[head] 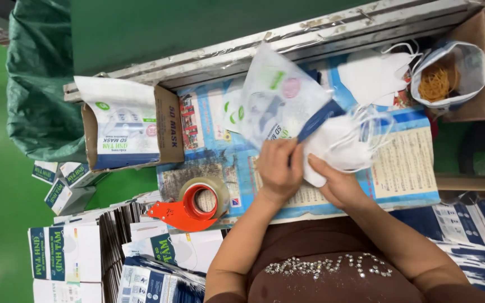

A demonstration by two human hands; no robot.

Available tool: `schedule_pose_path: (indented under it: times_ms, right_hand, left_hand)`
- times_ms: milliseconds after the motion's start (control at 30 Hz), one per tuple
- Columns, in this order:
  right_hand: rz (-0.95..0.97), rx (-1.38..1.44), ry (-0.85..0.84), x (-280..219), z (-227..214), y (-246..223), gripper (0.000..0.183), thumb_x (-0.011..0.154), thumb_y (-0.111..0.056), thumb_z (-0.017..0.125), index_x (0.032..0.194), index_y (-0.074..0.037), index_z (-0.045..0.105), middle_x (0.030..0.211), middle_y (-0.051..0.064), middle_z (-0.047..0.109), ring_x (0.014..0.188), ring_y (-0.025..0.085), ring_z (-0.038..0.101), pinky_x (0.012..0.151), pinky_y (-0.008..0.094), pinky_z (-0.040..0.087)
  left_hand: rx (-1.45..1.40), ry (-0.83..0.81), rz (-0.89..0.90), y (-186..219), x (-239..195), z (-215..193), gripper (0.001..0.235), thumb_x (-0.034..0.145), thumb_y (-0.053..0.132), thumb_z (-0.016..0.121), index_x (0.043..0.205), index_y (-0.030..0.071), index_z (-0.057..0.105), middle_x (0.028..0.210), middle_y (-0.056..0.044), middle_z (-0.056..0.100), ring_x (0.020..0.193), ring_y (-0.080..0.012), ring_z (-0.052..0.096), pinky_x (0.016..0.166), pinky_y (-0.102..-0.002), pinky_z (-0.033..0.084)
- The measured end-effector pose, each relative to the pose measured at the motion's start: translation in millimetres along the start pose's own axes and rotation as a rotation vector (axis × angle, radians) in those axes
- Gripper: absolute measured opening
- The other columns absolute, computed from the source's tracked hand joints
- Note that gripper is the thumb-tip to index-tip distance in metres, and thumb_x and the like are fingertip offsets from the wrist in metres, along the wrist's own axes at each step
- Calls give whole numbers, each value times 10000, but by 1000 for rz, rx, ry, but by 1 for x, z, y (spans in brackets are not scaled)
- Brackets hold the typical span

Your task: Manually grouping 3D face masks and inserting them into plastic packaging pouches.

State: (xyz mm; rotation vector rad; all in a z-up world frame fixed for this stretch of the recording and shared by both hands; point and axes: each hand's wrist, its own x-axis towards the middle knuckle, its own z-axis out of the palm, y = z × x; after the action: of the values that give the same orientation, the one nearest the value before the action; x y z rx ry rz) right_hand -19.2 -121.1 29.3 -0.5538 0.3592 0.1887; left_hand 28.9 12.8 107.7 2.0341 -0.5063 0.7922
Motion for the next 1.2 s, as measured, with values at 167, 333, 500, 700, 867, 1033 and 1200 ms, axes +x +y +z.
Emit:
schedule_pose_path:
  times_ms: [167,333,500,700,867,1033,1200]
  right_hand:
    - [-101,-2,59,-4,-9,-6,456,960,26,606,1405,-36,532,1295,92,650,1171,217,664,1037,380,545]
    - [-326,-468,-12,-20,-32,-6,235,1120,37,640,1341,100,591,1230,145,680,1088,214,667,1015,372,549]
    - [-490,-1062,55,-15,-70,-22,575,882,-63,850,1370,-66,545,1186,114,643,969,186,653,920,333,558]
    - [-273,-1236,-341,-7,37,-86,898,684,-56,837,1489,-58,439,1253,98,642,1088,185,637,910,354,526]
    - [-566,-1286,-340,-10,-1,-81,254,918,17,669,1152,-80,650,1140,75,629,998,164,652,842,318,563]
    - [-238,-1346,-267,-18,-1,-97,333,864,22,711,1182,-8,619,1084,89,634,985,171,656,830,310,561]
    - [-17,-1232,-372,-20,-44,-119,198,989,-83,624,1082,-58,797,854,80,699,648,194,612,513,348,542]
  left_hand:
    - [-81,-132,-54,11,-7,-5,180,902,-44,753,1040,-20,639,917,-158,636,811,-327,633,694,-407,514]
    - [-225,-215,-144,24,-6,-19,197,922,-31,739,1080,-4,623,986,-150,642,847,-304,663,726,-373,542]
    - [-477,-286,-362,29,11,-31,400,826,67,788,1146,-7,560,1034,-139,626,910,-218,668,820,-337,578]
    - [-525,-500,-461,21,-6,-11,353,899,92,788,1153,25,551,1040,-117,664,934,-196,707,846,-315,623]
    - [-498,-517,-412,34,-12,-5,358,894,93,786,1143,24,538,1020,-116,661,907,-224,727,813,-318,621]
    - [-413,-615,-143,56,34,-27,411,922,136,767,1227,21,516,1030,-134,639,904,-268,712,807,-337,585]
    - [-222,-553,89,28,67,-36,513,899,348,745,1258,30,563,1122,-179,669,995,-367,689,877,-443,543]
